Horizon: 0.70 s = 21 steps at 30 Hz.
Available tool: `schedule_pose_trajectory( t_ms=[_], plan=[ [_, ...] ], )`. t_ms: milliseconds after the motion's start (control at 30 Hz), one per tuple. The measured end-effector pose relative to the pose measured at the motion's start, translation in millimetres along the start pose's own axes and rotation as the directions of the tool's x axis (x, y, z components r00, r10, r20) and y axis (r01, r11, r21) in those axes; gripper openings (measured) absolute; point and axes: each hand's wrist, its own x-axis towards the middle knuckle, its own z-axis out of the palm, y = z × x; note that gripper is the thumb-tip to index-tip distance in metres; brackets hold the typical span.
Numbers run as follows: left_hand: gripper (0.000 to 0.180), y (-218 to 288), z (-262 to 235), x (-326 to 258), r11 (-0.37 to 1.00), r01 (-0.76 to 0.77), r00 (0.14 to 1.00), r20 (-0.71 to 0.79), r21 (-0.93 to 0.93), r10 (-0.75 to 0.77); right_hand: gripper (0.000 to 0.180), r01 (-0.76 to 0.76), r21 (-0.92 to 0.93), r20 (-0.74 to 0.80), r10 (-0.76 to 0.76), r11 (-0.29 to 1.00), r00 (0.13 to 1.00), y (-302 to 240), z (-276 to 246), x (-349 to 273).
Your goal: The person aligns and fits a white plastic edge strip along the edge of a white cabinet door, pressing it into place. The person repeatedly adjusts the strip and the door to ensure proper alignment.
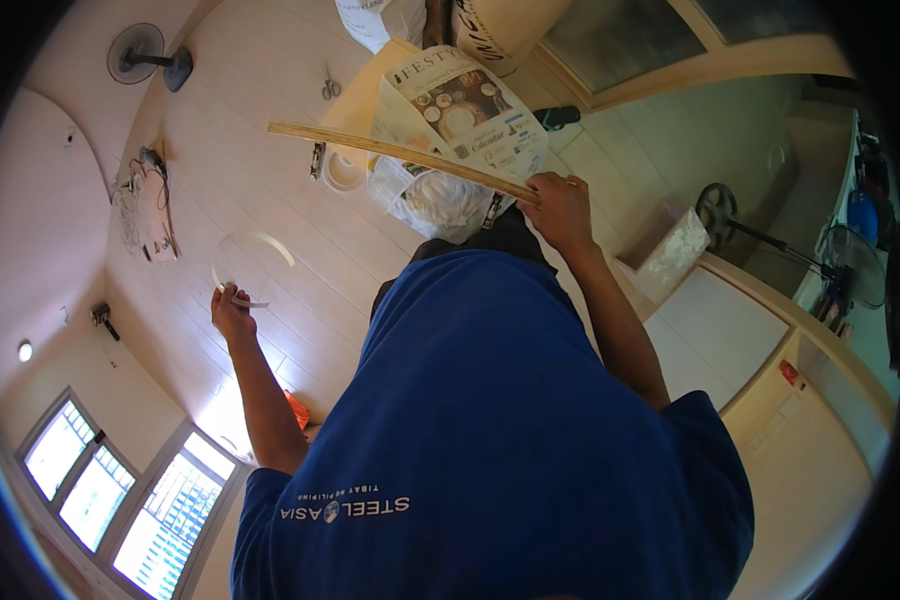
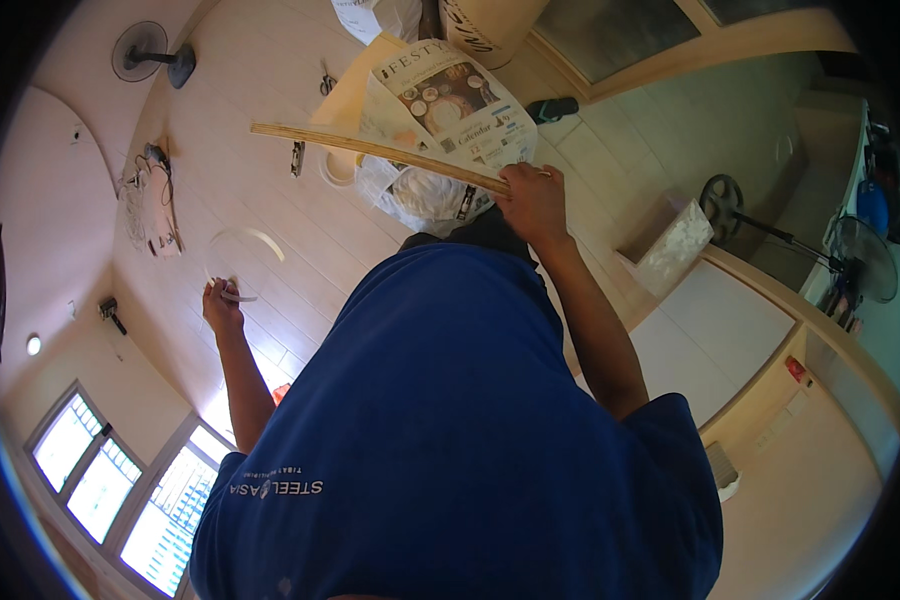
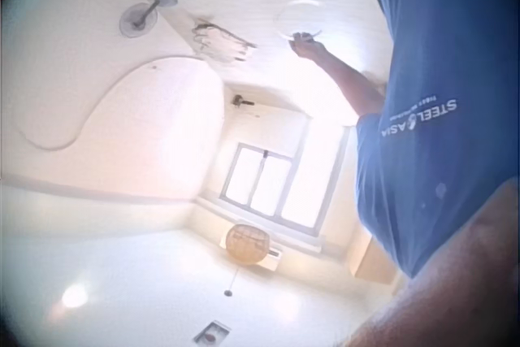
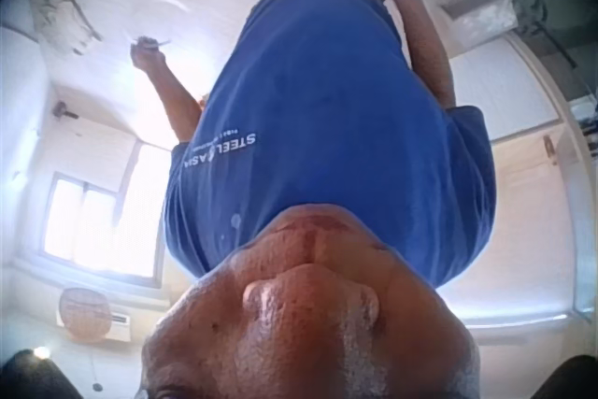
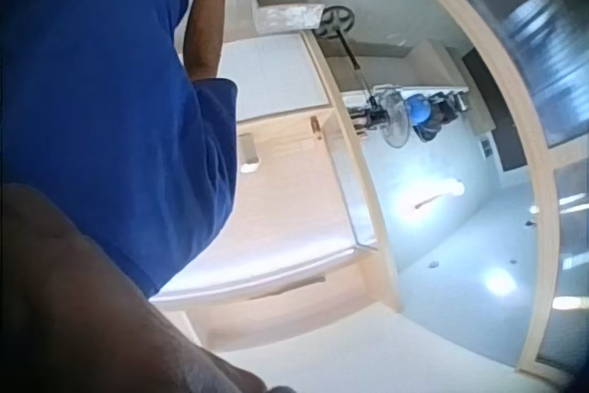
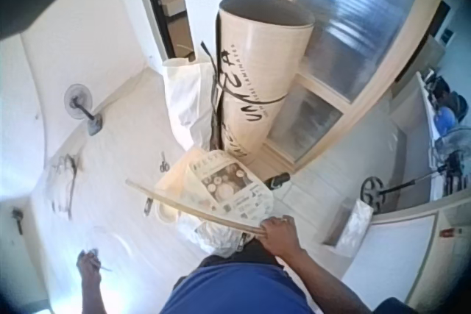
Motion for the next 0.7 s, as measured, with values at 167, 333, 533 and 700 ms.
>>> schedule_pose_trajectory(
  t_ms=[167, 333, 533, 700],
  plan=[
    [0.039, 56.5, 82.4, -48.5, 0.953, -0.301, 0.950, -0.069, 0.043, 0.303, 0.032, 0.016, 0.261, -0.009, -0.014, 0.965, 1.000, 40.2, -5.6, 5.4],
    [0.039, 129.8, 150.7, -140.3, 0.783, -0.619, 0.784, -0.022, 0.060, 0.621, 0.034, 0.053, 0.560, 0.043, -0.092, 0.827, 0.995, 63.9, -10.5, 18.7],
    [0.036, 197.6, 215.4, -213.8, 0.651, -0.759, 0.629, 0.252, -0.004, 0.736, 0.036, 0.013, 0.693, 0.095, -0.109, 0.721, 0.989, 75.4, -2.6, 18.6],
    [0.043, 217.3, 268.0, -238.9, 0.664, -0.728, 0.500, 0.530, -0.171, 0.685, 0.038, 0.057, 0.702, 0.044, -0.124, 0.710, 0.991, 79.5, 0.5, 14.0]
  ],
)
